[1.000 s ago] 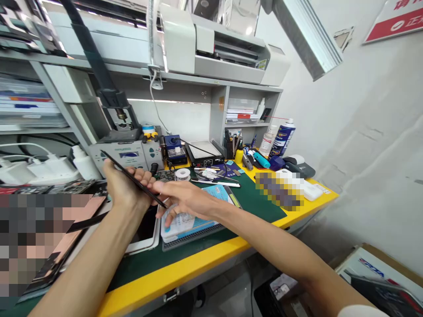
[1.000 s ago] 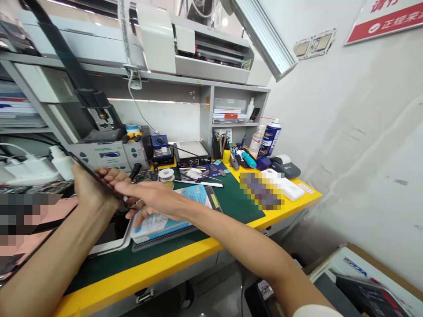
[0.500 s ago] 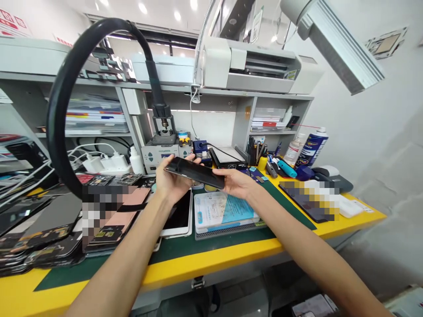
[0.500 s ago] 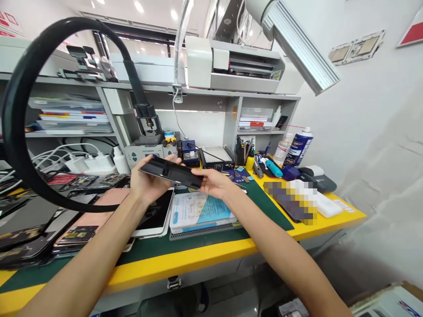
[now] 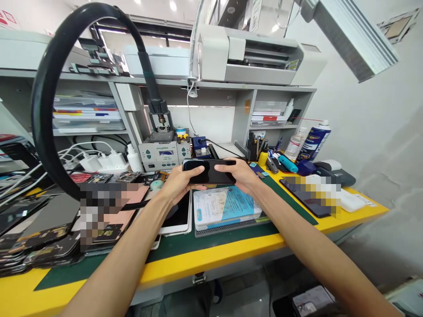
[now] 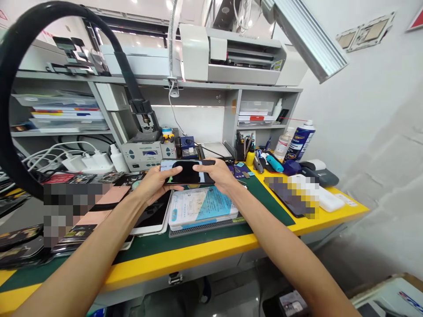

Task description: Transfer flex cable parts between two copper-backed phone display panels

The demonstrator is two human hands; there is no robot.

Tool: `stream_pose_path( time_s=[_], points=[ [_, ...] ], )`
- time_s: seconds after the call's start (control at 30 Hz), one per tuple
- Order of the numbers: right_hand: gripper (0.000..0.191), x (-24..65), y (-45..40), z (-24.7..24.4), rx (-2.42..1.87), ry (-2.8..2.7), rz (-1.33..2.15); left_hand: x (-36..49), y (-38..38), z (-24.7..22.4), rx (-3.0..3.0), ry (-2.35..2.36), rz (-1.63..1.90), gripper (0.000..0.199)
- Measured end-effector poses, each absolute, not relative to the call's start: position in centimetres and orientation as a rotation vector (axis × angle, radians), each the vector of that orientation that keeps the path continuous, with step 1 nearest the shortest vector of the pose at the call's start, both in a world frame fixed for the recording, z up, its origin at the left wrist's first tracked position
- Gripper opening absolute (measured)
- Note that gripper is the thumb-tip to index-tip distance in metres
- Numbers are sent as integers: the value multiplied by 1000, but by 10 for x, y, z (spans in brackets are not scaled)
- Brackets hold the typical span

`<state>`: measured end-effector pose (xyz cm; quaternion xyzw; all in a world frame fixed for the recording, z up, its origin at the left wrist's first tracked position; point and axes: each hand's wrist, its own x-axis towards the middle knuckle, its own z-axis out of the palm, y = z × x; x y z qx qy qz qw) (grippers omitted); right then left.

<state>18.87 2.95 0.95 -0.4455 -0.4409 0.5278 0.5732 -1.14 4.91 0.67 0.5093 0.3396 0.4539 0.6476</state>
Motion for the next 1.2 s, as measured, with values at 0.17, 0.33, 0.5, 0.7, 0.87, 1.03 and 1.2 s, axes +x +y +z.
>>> stream_pose_path(
  time_s=[0.17, 0.33, 0.5, 0.7, 0.87, 1.03, 1.2],
  points=[
    [39, 186, 31, 8, -1023, -964, 1219, -7, 46, 3, 1212, 643, 1038, 24],
    [34, 184, 34, 2, -1063, -876, 1256, 1, 43, 0, 1198, 695, 1078, 33],
    [29, 187, 28, 9, -1061, -945, 1303, 1, 42, -2, 1234, 661, 1113, 34],
    [40, 191, 24, 19, -1096, -1068, 1448, -2, 44, 2, 1236, 733, 1143, 34],
    [41, 192, 26, 16, -1206, -1064, 1376, -2, 44, 8, 1150, 856, 1028, 46],
    [45, 194, 29, 13, -1251, -1111, 1298, -4, 42, 11, 1063, 826, 1003, 26],
    [44, 194, 32, 10, -1275, -1123, 1215, -8, 43, 12, 1056, 824, 959, 18]
  ],
)
